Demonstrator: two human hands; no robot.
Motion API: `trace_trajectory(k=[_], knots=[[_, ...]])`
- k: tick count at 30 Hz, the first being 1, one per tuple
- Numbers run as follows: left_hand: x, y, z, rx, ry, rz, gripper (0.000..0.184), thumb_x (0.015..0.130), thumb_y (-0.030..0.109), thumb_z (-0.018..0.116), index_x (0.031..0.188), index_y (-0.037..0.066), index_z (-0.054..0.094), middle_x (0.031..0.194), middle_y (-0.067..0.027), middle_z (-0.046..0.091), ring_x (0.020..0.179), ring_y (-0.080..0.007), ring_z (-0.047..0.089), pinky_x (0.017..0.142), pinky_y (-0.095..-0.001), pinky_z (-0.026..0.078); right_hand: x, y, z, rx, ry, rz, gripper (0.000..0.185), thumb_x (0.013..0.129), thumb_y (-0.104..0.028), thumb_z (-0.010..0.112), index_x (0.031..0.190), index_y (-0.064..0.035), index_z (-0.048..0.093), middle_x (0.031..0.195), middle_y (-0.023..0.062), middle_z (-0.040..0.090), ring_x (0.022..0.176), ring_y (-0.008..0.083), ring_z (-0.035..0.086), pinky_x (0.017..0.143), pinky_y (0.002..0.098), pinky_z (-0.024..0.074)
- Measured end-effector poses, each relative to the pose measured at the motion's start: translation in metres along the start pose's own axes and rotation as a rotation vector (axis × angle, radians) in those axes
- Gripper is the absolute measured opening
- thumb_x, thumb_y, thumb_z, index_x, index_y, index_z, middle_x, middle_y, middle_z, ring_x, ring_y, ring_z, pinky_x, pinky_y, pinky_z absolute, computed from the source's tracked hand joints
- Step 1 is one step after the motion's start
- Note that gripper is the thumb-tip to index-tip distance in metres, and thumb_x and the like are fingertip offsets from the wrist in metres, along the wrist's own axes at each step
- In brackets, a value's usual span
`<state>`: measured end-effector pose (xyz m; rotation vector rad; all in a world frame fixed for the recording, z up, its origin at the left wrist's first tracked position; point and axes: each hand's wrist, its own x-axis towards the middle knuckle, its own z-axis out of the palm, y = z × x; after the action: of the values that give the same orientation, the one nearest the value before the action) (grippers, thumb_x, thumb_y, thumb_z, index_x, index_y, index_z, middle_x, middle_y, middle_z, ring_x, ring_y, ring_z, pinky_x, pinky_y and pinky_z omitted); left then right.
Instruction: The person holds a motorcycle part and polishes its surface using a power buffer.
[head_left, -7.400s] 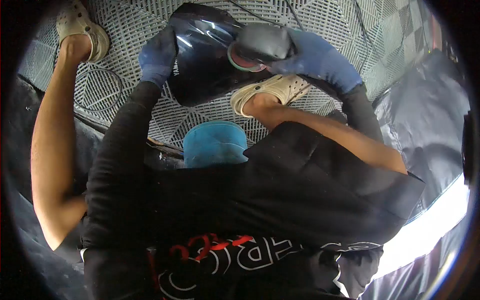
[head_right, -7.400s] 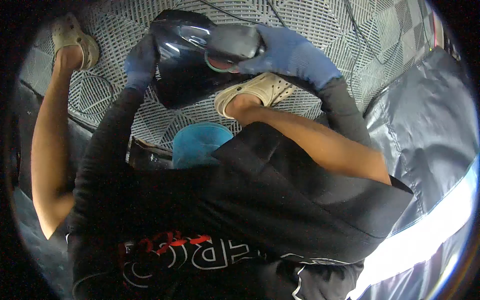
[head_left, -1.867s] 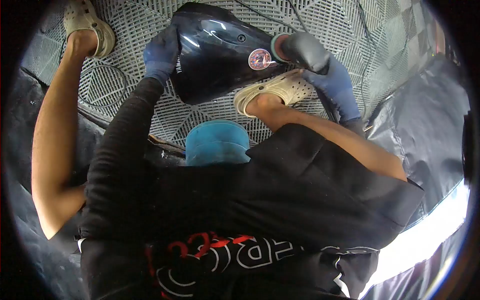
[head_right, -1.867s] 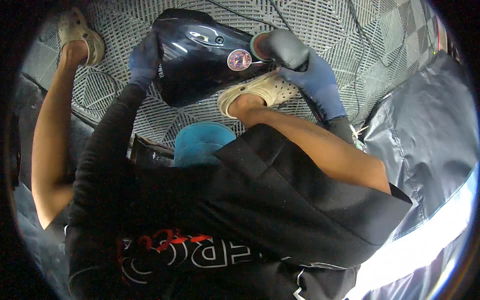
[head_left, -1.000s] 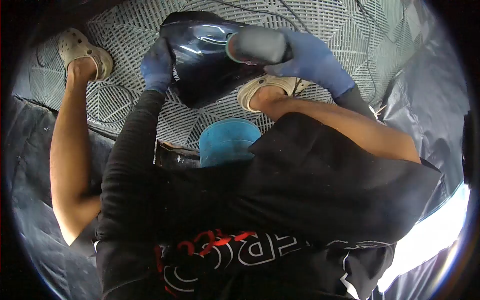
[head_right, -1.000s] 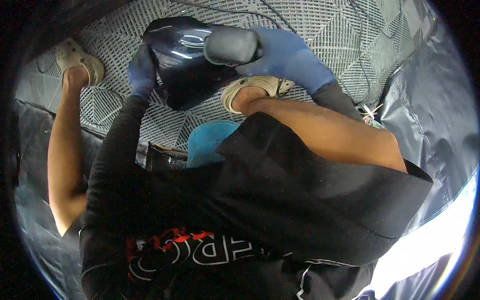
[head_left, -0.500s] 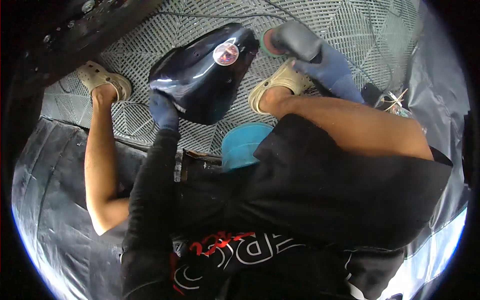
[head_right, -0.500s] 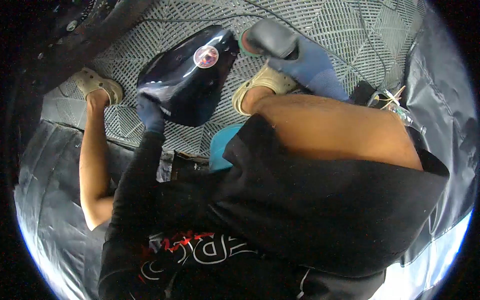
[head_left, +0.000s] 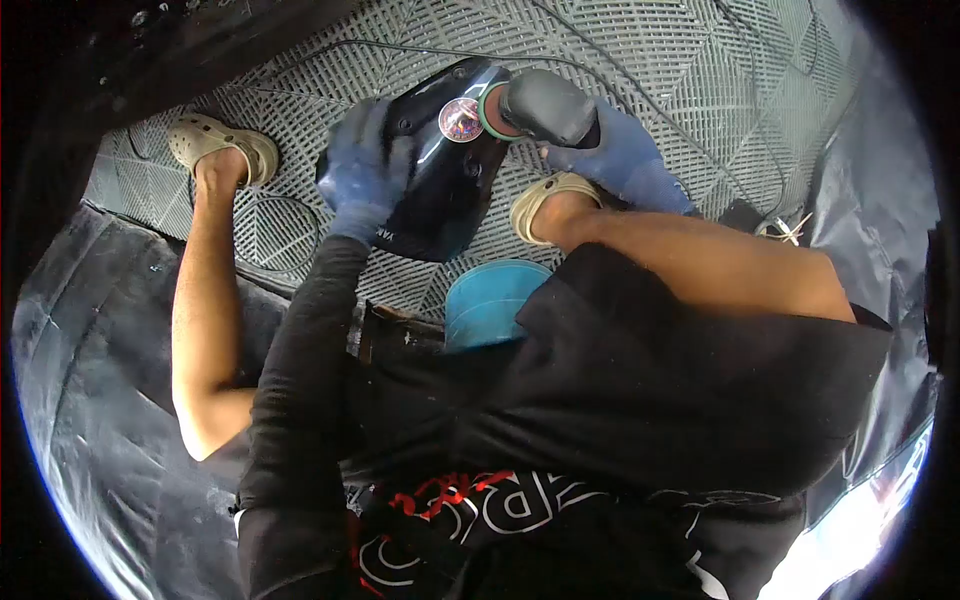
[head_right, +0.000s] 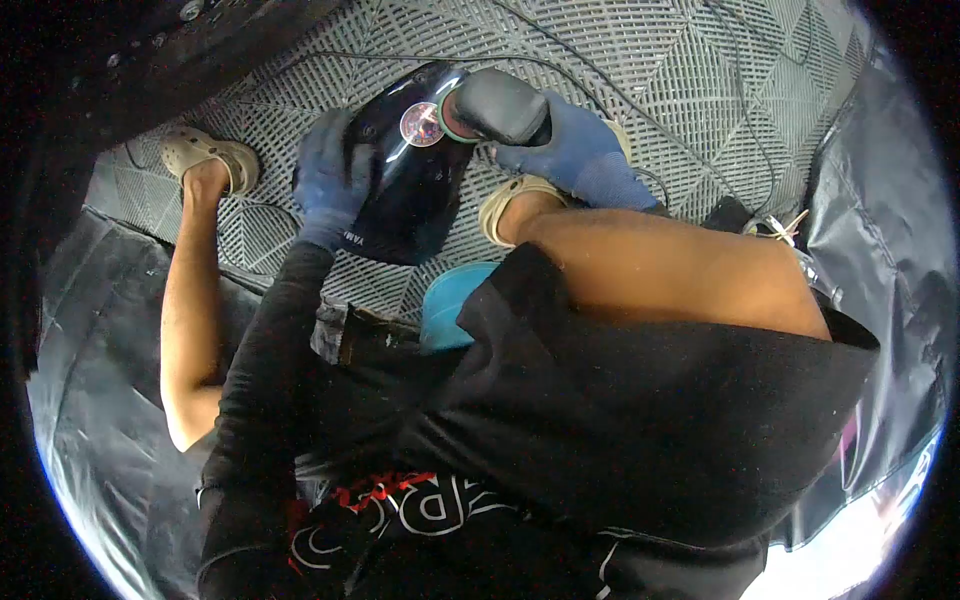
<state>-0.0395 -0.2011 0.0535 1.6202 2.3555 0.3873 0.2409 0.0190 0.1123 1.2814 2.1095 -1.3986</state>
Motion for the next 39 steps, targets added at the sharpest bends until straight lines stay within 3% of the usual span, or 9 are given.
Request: trace_trajectory(k=[2,6,12,15,18,30,32,36,39], knots=[[0.008,0.023,0.013,0.000,0.030,0.049,0.055,0.096,0.034,0.067,0.144,0.009,0.055,0.144,-0.0180,0.056,0.134,-0.0399,0.052,0.116,-0.0531,0.038,0.000,0.001,-0.003,-0.032,-0.013,-0.013,0.077,0.074,-0.050,0.090,0.130,-0.0049,0.062,0.112,0.0169,0.074,0.104,0.0301,0.072,0.093,0.0404,0.0547],[0.004,0.035,0.032,0.029,0.063,0.091,0.054,0.094,0.032,0.069,0.142,0.011,0.057,0.145,-0.0154,0.055,0.136,-0.0393,0.051,0.114,-0.0592,0.036,0.003,0.004,-0.005,-0.150,-0.053,-0.011,0.078,0.074,-0.049,0.090,0.130,-0.0029,0.062,0.114,0.0175,0.074,0.105,0.0306,0.072,0.094,0.0405,0.0545],[0.002,0.034,0.037,0.056,0.054,0.072,0.054,0.094,0.036,0.069,0.141,0.011,0.057,0.145,-0.0154,0.056,0.135,-0.0388,0.052,0.114,-0.0586,0.035,0.000,-0.004,-0.003,0.094,-0.020,-0.016,0.076,0.076,-0.046,0.090,0.130,-0.0019,0.061,0.113,0.0182,0.074,0.105,0.0291,0.073,0.094,0.0401,0.0553],[0.000,0.032,0.041,0.052,0.028,0.045,0.059,0.093,0.041,0.067,0.144,0.013,0.056,0.148,-0.0144,0.054,0.139,-0.0377,0.048,0.118,-0.0603,0.031,0.002,-0.011,-0.008,-0.128,-0.053,-0.014,0.074,0.077,-0.045,0.090,0.130,-0.0023,0.061,0.113,0.0182,0.075,0.104,0.0285,0.073,0.093,0.0401,0.0561],[-0.001,0.029,0.046,0.042,0.012,0.035,0.063,0.093,0.046,0.066,0.147,0.015,0.054,0.151,-0.0134,0.051,0.143,-0.0369,0.044,0.120,-0.0620,0.027,0.003,-0.003,0.002,-0.024,0.086,0.029,0.078,0.075,-0.048,0.090,0.131,-0.0020,0.061,0.112,0.0186,0.075,0.104,0.0302,0.073,0.092,0.0406,0.0563],[-0.002,0.029,0.045,0.028,0.081,0.066,0.063,0.091,0.046,0.068,0.144,0.013,0.056,0.147,-0.0140,0.055,0.138,-0.0378,0.048,0.118,-0.0621,0.030,0.012,-0.014,-0.016,-0.207,-0.092,-0.096,0.080,0.075,-0.051,0.089,0.133,-0.0045,0.060,0.117,0.0190,0.074,0.110,0.0321,0.072,0.093,0.0442,0.0562],[-0.002,0.030,0.046,0.016,0.091,0.058,0.063,0.091,0.046,0.068,0.144,0.014,0.056,0.147,-0.0140,0.055,0.138,-0.0379,0.048,0.118,-0.0621,0.030,0.014,-0.004,-0.005,-0.186,0.071,-0.005,0.081,0.075,-0.052,0.089,0.133,-0.0047,0.060,0.117,0.0193,0.073,0.110,0.0322,0.072,0.093,0.0442,0.0562],[0.000,0.028,0.047,0.021,0.084,0.070,0.062,0.091,0.046,0.069,0.143,0.014,0.057,0.146,-0.0139,0.055,0.137,-0.0380,0.049,0.117,-0.0621,0.030,0.010,-0.016,-0.014,-0.128,-0.082,-0.026,0.082,0.074,-0.052,0.089,0.134,-0.0046,0.059,0.117,0.0189,0.073,0.109,0.0327,0.072,0.093,0.0437,0.0564],[-0.002,0.028,0.046,0.025,0.077,0.067,0.062,0.090,0.045,0.069,0.142,0.013,0.058,0.146,-0.0138,0.056,0.137,-0.0380,0.049,0.117,-0.0622,0.030,0.012,-0.010,-0.007,-0.237,-0.067,-0.059,0.090,0.070,-0.065,0.085,0.132,-0.0051,0.059,0.114,0.0199,0.074,0.108,0.0378,0.071,0.094,0.0447,0.0562]])
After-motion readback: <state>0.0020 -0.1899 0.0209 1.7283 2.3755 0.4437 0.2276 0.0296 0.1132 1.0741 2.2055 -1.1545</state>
